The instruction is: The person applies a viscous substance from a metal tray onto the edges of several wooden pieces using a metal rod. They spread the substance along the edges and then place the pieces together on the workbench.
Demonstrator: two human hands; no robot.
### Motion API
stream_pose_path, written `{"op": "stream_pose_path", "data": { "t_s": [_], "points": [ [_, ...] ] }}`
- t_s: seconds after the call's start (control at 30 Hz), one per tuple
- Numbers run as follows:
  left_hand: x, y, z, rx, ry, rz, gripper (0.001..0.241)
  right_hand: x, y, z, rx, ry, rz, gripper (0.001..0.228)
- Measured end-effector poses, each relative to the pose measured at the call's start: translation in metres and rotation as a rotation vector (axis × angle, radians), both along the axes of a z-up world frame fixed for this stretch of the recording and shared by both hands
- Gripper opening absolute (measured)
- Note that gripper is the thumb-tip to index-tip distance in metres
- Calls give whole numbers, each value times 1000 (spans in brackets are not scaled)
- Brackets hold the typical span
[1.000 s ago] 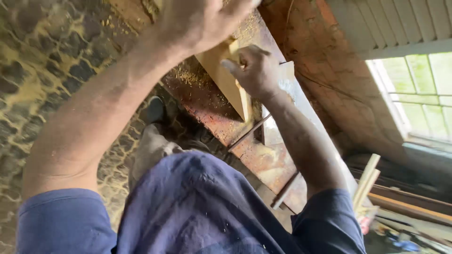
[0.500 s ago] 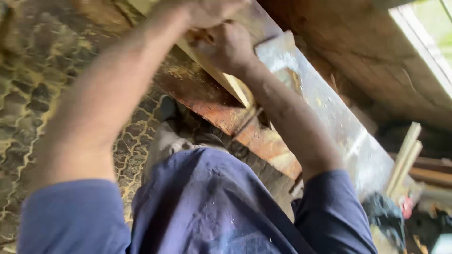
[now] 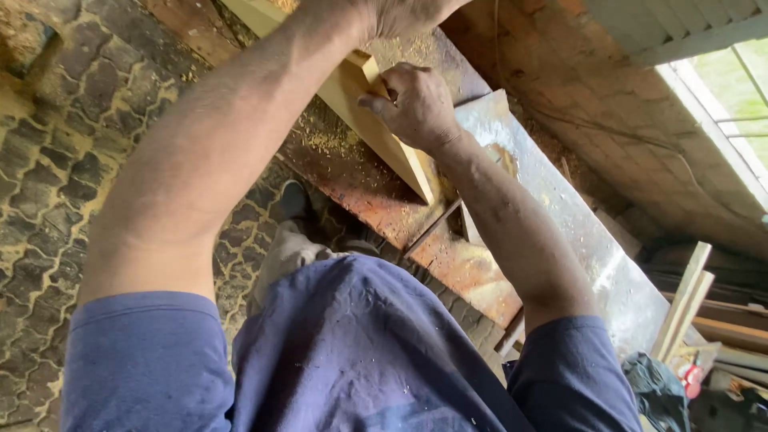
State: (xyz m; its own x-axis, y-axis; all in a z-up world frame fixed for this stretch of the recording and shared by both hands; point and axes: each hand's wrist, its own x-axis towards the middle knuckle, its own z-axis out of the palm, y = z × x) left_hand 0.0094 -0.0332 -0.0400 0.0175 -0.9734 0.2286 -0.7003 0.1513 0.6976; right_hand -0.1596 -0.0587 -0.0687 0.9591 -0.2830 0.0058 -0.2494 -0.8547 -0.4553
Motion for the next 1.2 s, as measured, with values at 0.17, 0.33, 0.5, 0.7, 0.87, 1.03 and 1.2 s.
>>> {"op": "stream_pose_path", "data": {
  "t_s": [0.17, 0.33, 0.5, 0.7, 0.87, 1.03, 1.2],
  "points": [
    [-10, 3, -55, -111, 38, 21, 82, -5, 5, -13, -26, -58, -49, 35],
    [19, 42, -30, -314, 221, 181, 77, 5, 13, 4, -118, 63, -157, 45],
    [57, 89, -53, -513, 610, 366, 42, -2, 29, 14, -129, 266, -294, 44],
    [34, 269, -189, -39, 858, 1106, 54, -27, 46, 24, 73, -31, -410, 73],
    [-101, 420, -328, 584, 691, 1118, 47, -106, 46, -38, 111, 13, -546, 87],
    [-163, 474, -388, 929, 716, 975, 63, -138, 61, -92, 99, 107, -570, 86],
    [-77, 376, -297, 1036, 542, 768, 49, -112, 45, -125, 287, 209, -703, 47]
  ]
}}
